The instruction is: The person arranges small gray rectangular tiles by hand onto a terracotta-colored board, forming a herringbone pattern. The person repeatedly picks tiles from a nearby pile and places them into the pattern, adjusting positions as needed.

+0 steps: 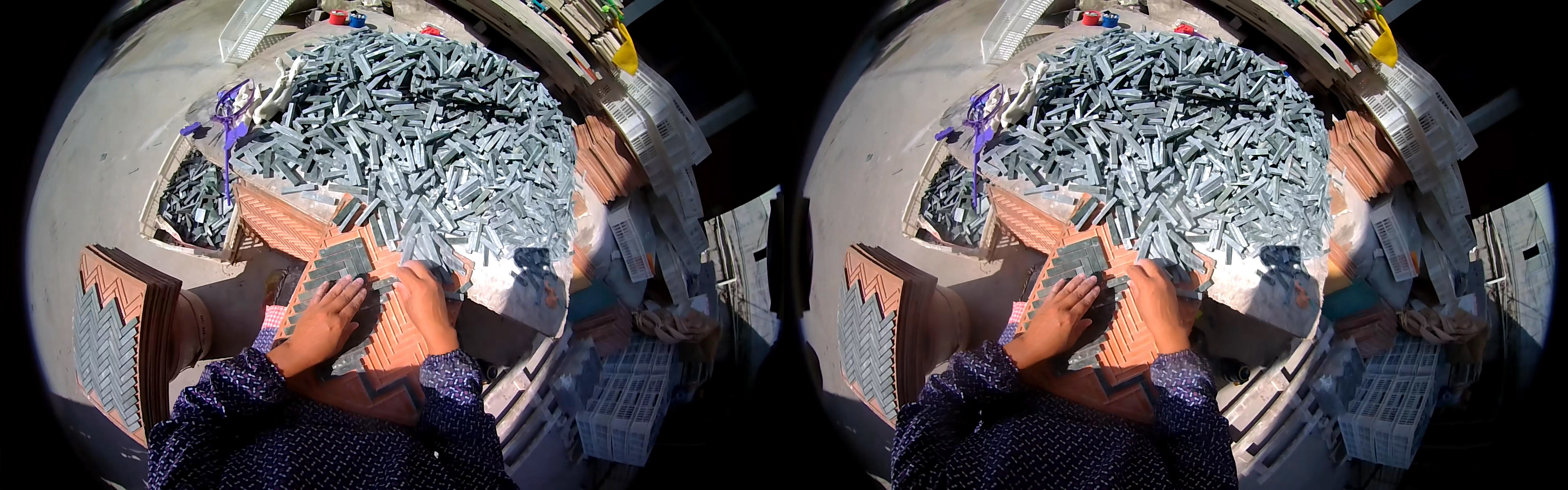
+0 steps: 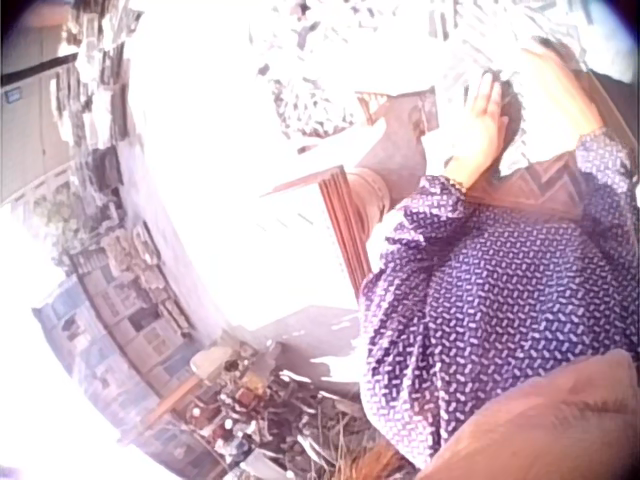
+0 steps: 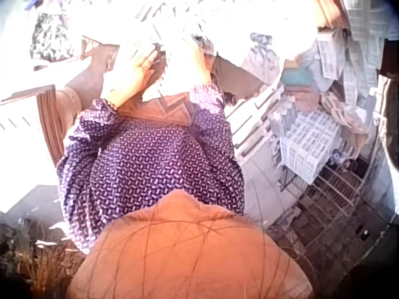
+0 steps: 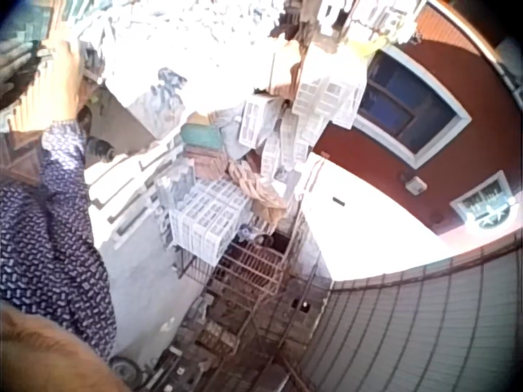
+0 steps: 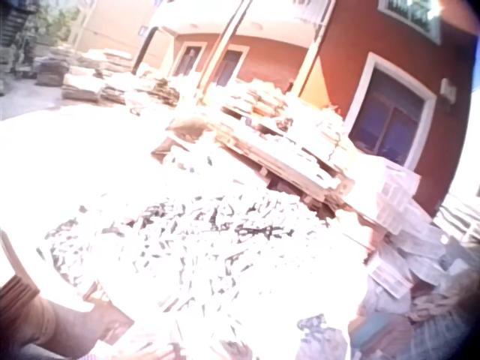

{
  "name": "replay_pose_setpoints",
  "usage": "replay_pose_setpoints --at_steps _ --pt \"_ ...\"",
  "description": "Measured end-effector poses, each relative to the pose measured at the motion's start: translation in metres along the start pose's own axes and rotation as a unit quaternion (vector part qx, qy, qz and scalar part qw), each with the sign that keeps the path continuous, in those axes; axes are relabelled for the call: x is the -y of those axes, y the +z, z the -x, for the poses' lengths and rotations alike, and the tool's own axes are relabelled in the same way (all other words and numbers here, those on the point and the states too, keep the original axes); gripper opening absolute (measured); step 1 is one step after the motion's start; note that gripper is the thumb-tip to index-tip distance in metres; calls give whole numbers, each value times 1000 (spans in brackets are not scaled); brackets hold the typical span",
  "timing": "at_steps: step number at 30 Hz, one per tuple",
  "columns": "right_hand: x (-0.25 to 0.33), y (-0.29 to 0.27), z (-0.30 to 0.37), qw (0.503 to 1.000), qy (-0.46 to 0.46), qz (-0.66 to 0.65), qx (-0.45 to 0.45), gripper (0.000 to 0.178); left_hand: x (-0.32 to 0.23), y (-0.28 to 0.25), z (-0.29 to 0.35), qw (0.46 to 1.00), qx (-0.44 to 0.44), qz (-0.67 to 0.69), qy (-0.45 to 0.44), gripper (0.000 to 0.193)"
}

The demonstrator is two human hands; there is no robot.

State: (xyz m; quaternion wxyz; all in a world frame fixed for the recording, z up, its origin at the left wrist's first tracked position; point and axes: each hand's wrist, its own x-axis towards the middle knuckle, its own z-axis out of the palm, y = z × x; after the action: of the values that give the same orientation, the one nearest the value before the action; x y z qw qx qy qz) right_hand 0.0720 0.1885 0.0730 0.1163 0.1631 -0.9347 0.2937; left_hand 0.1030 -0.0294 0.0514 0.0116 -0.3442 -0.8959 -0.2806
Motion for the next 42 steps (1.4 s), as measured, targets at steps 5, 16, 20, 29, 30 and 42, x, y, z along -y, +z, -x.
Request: replay_pose_setpoints --at_steps 5,16,20,29,30,42 --pt "2 8 -7 1000 -2 8 26 21 1 8 -7 999 15 -31 -6 61" --pt "4 -3 -17 988 111 76 -77 13 3 19 -10 996 25 -84 12 59" --pt "-2 9 -33 960 207 186 -33 31 -1 12 -18 996 32 -78 9 62" --pt "-6 8 -53 956 250 157 6 37 3 21 -20 998 45 -46 25 62" --pt "-11 6 -52 963 259 75 -9 32 3 21 -19 998 44 -42 25 62" --pt "-33 40 -18 917 290 -241 -129 7 2 20 -19 999 30 -35 27 66"
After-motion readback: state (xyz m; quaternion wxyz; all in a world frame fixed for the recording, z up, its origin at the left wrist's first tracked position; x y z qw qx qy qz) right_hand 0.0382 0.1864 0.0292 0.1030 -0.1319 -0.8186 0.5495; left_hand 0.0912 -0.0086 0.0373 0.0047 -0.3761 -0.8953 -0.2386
